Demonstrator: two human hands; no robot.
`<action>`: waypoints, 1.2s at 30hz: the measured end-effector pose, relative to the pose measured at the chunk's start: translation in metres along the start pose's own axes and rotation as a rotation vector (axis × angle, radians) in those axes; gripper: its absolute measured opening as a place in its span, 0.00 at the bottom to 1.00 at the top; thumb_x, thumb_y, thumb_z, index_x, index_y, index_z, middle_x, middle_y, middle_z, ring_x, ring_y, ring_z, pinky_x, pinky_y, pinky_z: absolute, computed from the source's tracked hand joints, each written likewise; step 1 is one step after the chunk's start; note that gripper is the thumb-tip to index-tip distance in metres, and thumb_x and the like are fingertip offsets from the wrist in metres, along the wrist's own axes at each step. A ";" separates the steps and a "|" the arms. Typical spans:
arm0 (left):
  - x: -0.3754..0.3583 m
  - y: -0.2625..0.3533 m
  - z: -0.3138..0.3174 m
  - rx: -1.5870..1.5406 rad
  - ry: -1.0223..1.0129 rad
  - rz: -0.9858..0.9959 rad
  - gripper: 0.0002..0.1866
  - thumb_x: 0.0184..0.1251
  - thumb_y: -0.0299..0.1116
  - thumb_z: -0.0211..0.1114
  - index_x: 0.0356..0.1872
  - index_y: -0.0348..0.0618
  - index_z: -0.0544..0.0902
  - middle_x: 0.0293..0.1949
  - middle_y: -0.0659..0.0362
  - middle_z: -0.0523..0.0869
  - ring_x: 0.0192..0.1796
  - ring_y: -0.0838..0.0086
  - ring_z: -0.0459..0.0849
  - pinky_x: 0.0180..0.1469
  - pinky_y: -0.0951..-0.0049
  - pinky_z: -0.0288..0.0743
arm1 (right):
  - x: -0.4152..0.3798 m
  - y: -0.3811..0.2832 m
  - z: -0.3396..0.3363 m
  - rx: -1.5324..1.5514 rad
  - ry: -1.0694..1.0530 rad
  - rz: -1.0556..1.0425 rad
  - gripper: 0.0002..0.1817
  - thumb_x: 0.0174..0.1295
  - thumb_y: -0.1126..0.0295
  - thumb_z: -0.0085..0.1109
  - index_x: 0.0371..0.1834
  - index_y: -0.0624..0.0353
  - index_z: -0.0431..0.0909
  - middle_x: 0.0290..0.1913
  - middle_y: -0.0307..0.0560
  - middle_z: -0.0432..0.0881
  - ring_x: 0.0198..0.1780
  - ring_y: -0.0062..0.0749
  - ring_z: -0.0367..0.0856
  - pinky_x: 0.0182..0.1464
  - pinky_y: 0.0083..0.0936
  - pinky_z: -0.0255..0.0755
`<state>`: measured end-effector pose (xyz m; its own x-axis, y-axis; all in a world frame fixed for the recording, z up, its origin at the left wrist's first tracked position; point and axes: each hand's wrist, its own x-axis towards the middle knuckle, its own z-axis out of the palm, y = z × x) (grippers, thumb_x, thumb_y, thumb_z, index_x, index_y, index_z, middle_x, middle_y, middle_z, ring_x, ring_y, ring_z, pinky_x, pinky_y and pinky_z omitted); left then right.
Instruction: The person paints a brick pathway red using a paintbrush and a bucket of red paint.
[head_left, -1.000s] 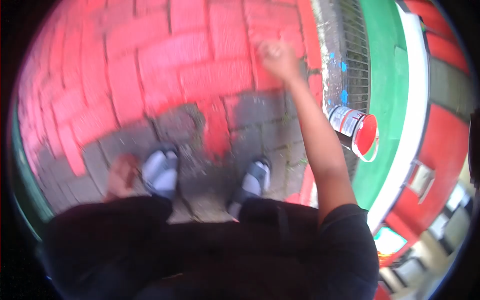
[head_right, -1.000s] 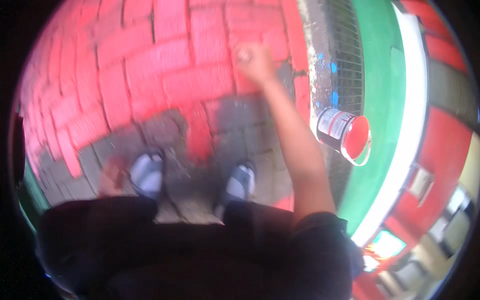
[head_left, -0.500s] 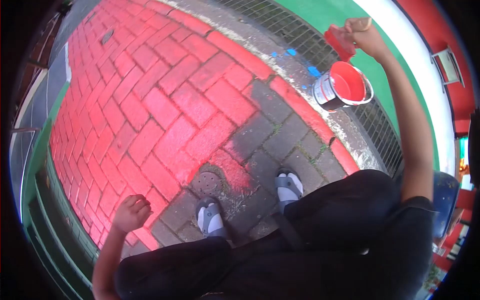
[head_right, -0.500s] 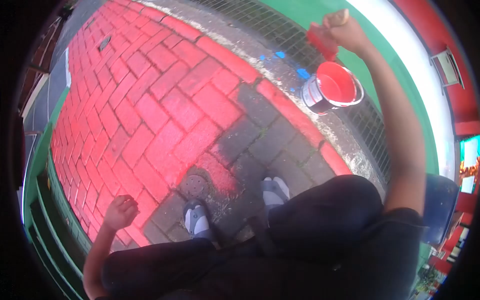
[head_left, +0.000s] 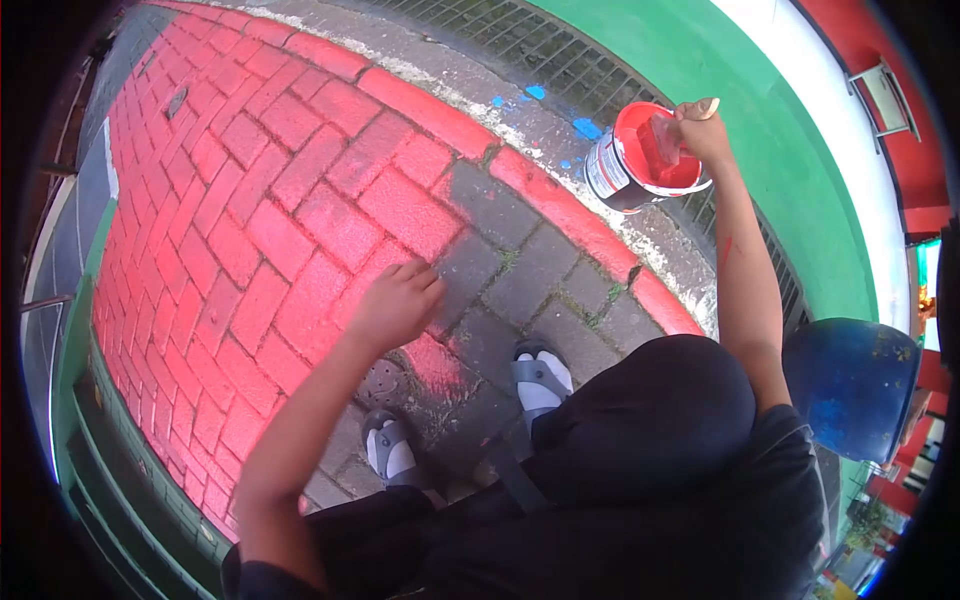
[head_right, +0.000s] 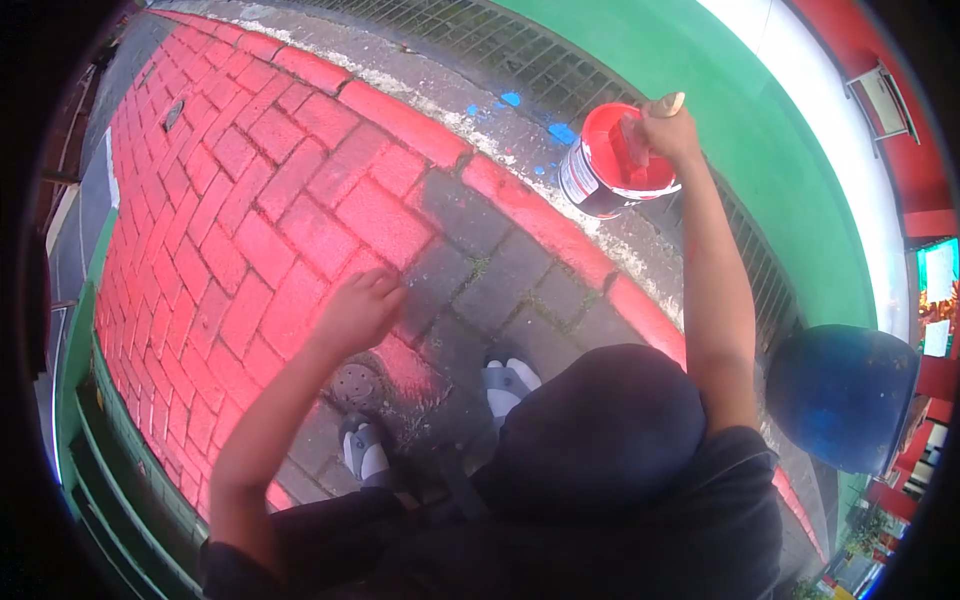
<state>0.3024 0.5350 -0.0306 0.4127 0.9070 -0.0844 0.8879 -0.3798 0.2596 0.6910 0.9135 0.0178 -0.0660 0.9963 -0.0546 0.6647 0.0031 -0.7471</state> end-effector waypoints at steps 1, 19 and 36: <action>0.021 0.003 0.021 -0.017 0.041 -0.078 0.22 0.69 0.38 0.65 0.60 0.40 0.80 0.57 0.54 0.83 0.68 0.57 0.76 0.68 0.57 0.72 | 0.001 0.005 0.004 0.047 -0.024 0.038 0.11 0.54 0.74 0.65 0.28 0.51 0.70 0.30 0.32 0.77 0.33 0.24 0.81 0.32 0.33 0.83; 0.183 0.045 0.145 -0.468 0.345 -0.442 0.44 0.78 0.58 0.56 0.80 0.31 0.59 0.82 0.35 0.55 0.84 0.40 0.49 0.83 0.45 0.46 | 0.021 0.036 0.016 0.077 -0.222 0.111 0.13 0.57 0.76 0.66 0.28 0.51 0.69 0.28 0.32 0.79 0.32 0.21 0.81 0.30 0.26 0.77; 0.092 0.124 0.167 -0.481 -0.030 0.020 0.39 0.77 0.54 0.57 0.81 0.41 0.61 0.84 0.49 0.57 0.86 0.51 0.51 0.84 0.50 0.50 | 0.016 0.066 0.021 0.048 -0.187 0.089 0.15 0.57 0.77 0.67 0.25 0.51 0.67 0.27 0.33 0.79 0.29 0.20 0.81 0.22 0.24 0.70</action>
<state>0.4844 0.5406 -0.1671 0.4408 0.8920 -0.1007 0.6878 -0.2635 0.6764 0.7179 0.9281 -0.0460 -0.1486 0.9591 -0.2408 0.6381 -0.0931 -0.7643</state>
